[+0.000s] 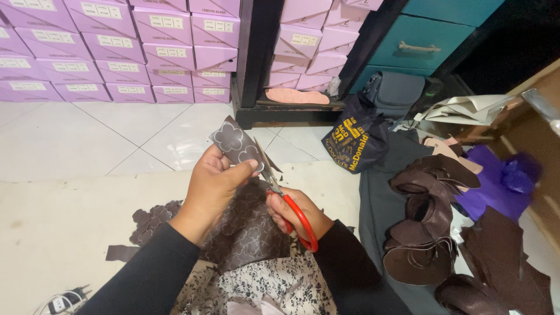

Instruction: The person uses red-handled scissors to cut cloud-shaped pieces from a brown patterned sheet of material. They hold the material with one hand and cut with the other, repeatedly trimming along the outlines of the shapes.

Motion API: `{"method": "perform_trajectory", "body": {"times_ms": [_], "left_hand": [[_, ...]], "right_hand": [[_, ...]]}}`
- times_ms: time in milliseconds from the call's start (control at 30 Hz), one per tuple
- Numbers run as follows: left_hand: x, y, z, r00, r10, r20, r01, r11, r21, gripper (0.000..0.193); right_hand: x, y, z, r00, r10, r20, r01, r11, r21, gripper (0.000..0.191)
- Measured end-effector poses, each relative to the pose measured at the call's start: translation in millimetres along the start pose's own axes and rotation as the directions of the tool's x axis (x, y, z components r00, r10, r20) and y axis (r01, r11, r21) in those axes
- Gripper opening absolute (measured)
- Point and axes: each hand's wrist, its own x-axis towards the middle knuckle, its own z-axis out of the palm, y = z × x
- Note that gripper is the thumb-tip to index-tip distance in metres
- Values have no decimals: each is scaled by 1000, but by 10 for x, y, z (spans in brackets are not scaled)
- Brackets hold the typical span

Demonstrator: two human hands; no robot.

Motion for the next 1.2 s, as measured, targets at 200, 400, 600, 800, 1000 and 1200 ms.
{"method": "perform_trajectory", "body": {"times_ms": [200,400,600,800,1000,1200], "left_hand": [[0,-26,64,978,-161,-134,162,987,-10,27],[-15,-23,58,945,-287,-157,293,956,20,16],[-23,-59,67,932,-298,-208,301,953,-18,20],[-23,-111,108,915,-338,-220,318,940,-120,24],[-21,-152,116,902,-381,-204,335,914,-229,24],[-4,-131,94,892,-401,-208,352,906,-237,24]], "right_hand": [[-11,7,-17,999,-26,-27,25,999,-34,41],[8,45,-13,995,-101,-6,101,995,-18,42],[72,161,53,993,-64,-103,71,995,66,39],[114,216,88,979,-46,-198,55,997,44,41],[154,185,197,950,-31,-310,19,999,-42,42],[124,97,227,946,-10,-324,-14,997,-72,47]]}}
